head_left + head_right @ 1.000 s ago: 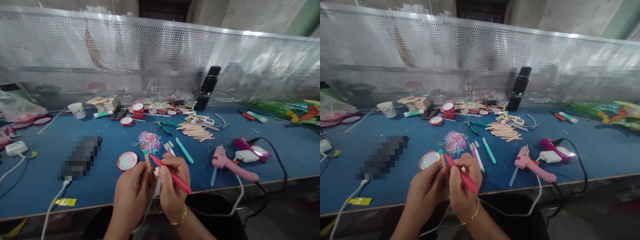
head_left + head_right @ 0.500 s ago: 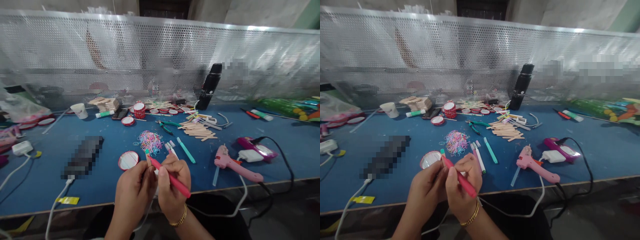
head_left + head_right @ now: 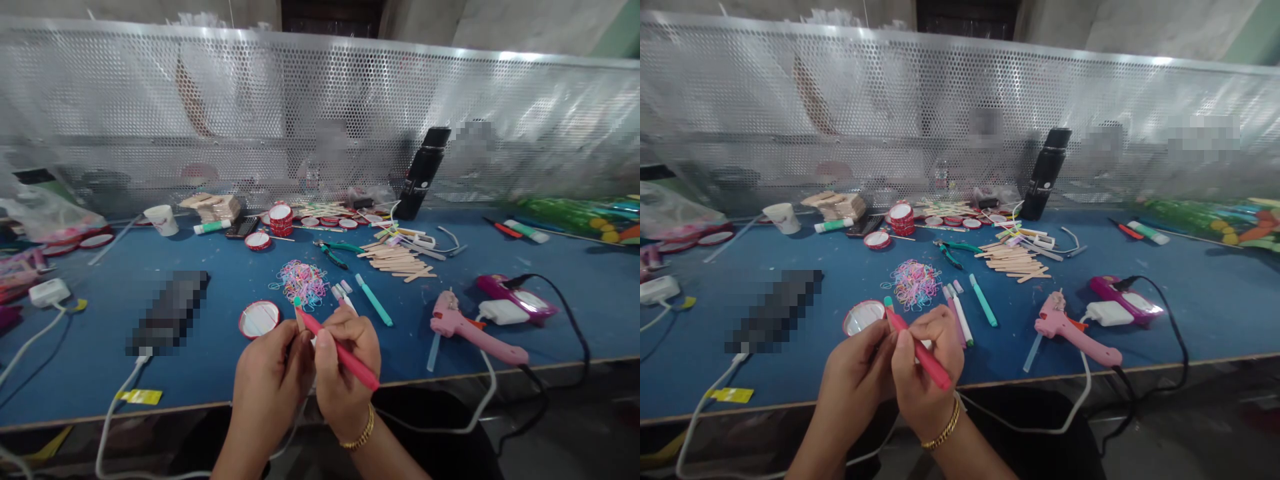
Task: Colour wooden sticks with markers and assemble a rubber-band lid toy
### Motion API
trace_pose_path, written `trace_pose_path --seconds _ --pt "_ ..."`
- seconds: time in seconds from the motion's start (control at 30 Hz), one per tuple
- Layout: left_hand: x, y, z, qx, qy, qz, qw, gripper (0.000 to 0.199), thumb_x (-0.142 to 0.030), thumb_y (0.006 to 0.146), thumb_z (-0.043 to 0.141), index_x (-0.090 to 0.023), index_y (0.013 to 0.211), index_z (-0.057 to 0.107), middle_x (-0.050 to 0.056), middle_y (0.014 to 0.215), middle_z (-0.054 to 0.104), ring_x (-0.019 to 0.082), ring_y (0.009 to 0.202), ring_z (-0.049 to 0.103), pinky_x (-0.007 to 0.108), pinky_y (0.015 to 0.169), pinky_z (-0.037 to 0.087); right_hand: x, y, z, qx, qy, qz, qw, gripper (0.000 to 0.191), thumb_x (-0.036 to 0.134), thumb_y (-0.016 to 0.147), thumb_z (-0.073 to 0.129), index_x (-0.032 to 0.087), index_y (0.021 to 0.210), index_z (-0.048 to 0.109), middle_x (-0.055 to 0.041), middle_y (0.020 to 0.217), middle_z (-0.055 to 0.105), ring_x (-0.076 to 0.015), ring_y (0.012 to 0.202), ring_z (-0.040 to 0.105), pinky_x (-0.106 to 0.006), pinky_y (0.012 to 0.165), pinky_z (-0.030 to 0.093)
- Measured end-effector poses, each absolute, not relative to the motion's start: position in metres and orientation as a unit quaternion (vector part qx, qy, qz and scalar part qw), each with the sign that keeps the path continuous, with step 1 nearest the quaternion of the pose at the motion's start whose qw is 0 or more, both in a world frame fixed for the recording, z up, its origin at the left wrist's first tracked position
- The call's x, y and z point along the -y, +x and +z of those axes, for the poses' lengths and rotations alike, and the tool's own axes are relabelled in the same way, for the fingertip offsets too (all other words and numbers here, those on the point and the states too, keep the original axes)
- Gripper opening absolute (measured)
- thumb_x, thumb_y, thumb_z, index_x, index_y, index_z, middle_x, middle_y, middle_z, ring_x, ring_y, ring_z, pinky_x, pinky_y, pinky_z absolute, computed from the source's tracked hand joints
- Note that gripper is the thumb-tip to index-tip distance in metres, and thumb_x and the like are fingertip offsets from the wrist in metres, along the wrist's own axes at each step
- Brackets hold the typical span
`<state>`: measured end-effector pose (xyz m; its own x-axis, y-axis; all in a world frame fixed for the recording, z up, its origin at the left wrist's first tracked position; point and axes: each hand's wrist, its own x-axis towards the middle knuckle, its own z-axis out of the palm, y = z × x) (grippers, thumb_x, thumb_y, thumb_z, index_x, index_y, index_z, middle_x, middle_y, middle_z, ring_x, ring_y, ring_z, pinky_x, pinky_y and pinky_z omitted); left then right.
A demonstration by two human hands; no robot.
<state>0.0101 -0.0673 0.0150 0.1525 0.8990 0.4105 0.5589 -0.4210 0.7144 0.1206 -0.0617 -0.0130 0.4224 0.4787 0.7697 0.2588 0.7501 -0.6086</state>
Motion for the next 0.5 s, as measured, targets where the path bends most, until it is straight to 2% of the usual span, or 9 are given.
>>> trace_pose_path --seconds 0.5 --pt "0.0674 0.0093 0.0125 -0.506 0.739 0.405 0.184 0.033 -0.035 0.104 0.049 -0.022 0.075 0.059 -0.004 0.065 0.063 0.013 0.059 0.053 0.025 0.056 0.033 0.0627 0.1214 -0.0146 0.516 -0.351 0.058 0.779 0.013 0.015 0.100 0.055 0.024 0.091 0.053 0.0043 0.079 0.056 -0.0132 0.071 0.057 -0.034 0.078 0.052"
